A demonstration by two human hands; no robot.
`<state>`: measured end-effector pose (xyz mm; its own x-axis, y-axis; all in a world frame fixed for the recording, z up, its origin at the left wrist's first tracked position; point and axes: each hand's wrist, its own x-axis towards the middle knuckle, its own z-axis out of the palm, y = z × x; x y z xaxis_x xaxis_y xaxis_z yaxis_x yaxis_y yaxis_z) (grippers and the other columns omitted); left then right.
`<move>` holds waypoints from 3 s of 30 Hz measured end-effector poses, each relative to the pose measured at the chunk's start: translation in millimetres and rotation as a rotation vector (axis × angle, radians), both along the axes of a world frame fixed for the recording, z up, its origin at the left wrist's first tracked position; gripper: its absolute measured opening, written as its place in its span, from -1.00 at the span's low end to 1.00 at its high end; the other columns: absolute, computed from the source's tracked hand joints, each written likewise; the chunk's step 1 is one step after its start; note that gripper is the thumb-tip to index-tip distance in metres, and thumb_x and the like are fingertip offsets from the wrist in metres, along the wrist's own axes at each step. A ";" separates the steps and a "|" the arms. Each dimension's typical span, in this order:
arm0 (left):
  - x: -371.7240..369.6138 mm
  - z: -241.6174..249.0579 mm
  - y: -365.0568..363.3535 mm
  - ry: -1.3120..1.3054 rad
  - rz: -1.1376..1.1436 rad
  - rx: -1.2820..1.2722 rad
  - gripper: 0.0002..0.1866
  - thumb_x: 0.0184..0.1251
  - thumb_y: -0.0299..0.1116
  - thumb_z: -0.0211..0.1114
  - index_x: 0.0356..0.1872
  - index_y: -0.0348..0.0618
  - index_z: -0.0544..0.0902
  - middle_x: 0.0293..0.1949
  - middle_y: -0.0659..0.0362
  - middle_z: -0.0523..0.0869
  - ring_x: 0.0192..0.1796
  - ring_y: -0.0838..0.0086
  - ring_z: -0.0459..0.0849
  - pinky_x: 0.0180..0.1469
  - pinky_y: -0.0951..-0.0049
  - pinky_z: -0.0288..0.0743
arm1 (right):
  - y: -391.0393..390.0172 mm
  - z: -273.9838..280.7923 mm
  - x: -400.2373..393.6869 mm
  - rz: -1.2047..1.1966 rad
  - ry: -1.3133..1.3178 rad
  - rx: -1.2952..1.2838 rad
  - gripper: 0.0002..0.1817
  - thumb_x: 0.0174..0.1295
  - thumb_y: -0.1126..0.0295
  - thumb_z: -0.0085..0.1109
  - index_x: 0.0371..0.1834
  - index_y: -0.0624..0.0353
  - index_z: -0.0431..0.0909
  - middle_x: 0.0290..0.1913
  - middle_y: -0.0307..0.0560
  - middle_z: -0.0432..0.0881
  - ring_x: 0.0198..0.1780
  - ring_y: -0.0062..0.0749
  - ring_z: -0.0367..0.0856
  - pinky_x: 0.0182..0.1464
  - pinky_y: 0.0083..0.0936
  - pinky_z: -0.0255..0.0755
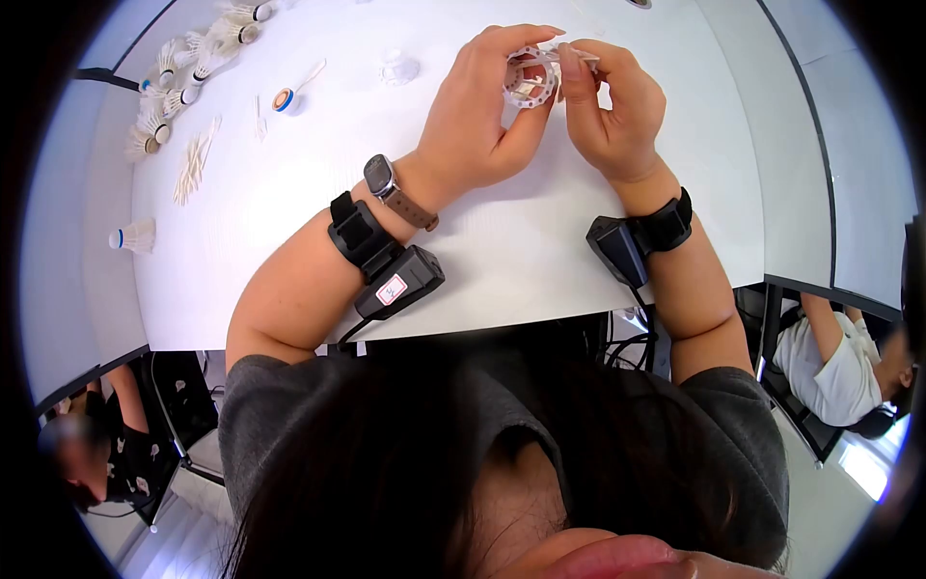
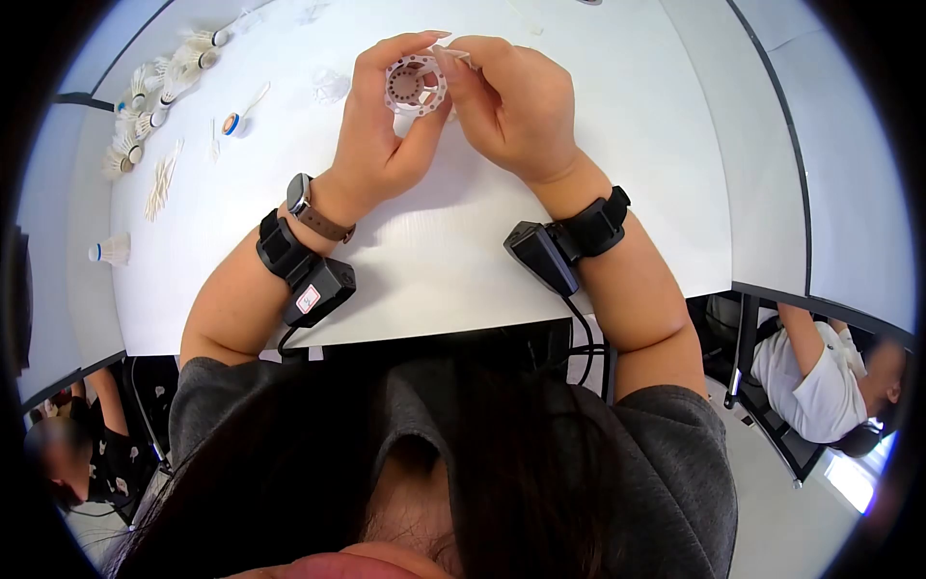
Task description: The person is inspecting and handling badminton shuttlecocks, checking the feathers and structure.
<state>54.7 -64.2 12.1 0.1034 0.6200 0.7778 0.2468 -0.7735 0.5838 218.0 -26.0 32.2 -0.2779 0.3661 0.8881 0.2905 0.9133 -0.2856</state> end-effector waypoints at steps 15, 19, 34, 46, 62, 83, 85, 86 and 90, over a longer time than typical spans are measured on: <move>0.5 0.6 -3.1 -0.041 0.001 -0.031 -0.48 0.20 -0.54 0.27 0.25 -0.13 0.50 -0.06 0.06 0.62 -0.08 0.22 0.63 -0.03 0.32 0.56 | -7.3 3.3 -3.1 0.019 -0.002 -0.066 -0.94 0.36 0.53 0.27 -0.19 0.23 0.58 -0.44 -0.16 0.70 -0.53 -0.58 0.61 -0.49 -0.66 0.46; -1.9 -0.6 3.6 0.010 0.047 0.087 -0.44 0.17 -0.59 0.27 0.26 -0.15 0.48 0.02 0.03 0.60 -0.02 0.19 0.62 0.02 0.32 0.55 | -8.7 4.5 -3.5 0.019 -0.027 -0.076 -0.95 0.38 0.52 0.26 -0.21 0.23 0.57 -0.45 -0.18 0.68 -0.52 -0.59 0.63 -0.47 -0.67 0.47; 1.4 -1.6 8.7 0.244 0.311 0.297 -0.18 0.00 -0.68 0.28 0.41 0.02 0.39 0.22 0.05 0.47 -0.10 0.25 0.63 -0.12 0.27 0.54 | -8.2 0.9 -4.1 0.188 0.052 -0.618 -0.79 0.56 0.36 0.06 -0.24 0.25 0.50 -0.61 -0.23 0.55 -0.58 -0.65 0.52 -0.50 -0.69 0.35; 1.2 0.0 4.0 0.186 0.165 0.020 -0.15 0.06 -0.65 0.16 0.52 -0.10 0.23 0.00 -0.09 0.57 -0.01 -0.02 0.56 0.04 0.06 0.50 | 7.9 19.1 9.7 -0.270 -0.075 0.158 -0.76 0.29 0.42 0.28 -0.01 0.20 0.57 -0.07 -0.09 0.66 0.02 -0.27 0.57 0.11 -0.40 0.38; -1.1 1.0 -5.4 0.618 0.147 0.137 -0.30 0.27 -0.20 0.30 0.46 -0.13 0.40 0.14 -0.02 0.57 0.09 0.21 0.55 0.06 0.22 0.49 | -63.5 51.7 -65.7 0.575 -0.710 -0.271 0.03 -0.01 0.05 0.45 0.53 0.24 0.21 0.36 0.14 0.56 0.45 0.23 0.40 0.51 0.12 0.13; 0.7 10.3 -4.1 0.618 0.118 0.144 -0.57 0.30 -0.29 0.27 0.21 0.04 0.58 -0.01 0.14 0.63 0.07 0.26 0.58 0.09 0.18 0.47 | -65.2 51.7 -46.1 0.322 -0.633 -0.060 -0.09 0.03 -0.13 0.46 0.37 0.24 0.47 0.25 0.16 0.64 0.40 0.22 0.48 0.35 -0.02 0.38; 5.8 5.9 -0.2 0.631 0.131 0.177 -0.58 0.30 -0.29 0.27 0.20 0.05 0.59 0.00 0.14 0.63 0.09 0.26 0.58 0.10 0.18 0.46 | -61.1 57.6 -36.4 0.201 -0.683 0.019 -0.10 0.07 -0.20 0.41 0.37 0.22 0.48 0.27 0.17 0.63 0.42 0.26 0.45 0.36 0.01 0.37; 7.5 -6.1 5.2 0.611 0.156 0.238 -0.59 0.30 -0.30 0.27 0.19 0.05 0.60 0.02 0.14 0.63 0.12 0.25 0.57 0.12 0.19 0.45 | -57.9 58.5 -29.0 0.148 -0.671 0.037 -0.11 0.08 -0.21 0.39 0.36 0.21 0.48 0.28 0.18 0.62 0.43 0.27 0.44 0.37 0.02 0.37; 8.9 -14.4 8.5 0.620 0.232 0.305 -0.54 0.30 -0.37 0.24 0.25 0.03 0.57 0.15 0.09 0.61 0.31 0.19 0.51 0.21 0.15 0.45 | -35.2 62.0 4.5 -0.008 -0.520 0.170 -0.06 0.14 -0.27 0.30 0.45 0.18 0.39 0.32 0.15 0.60 0.48 0.25 0.38 0.40 0.00 0.34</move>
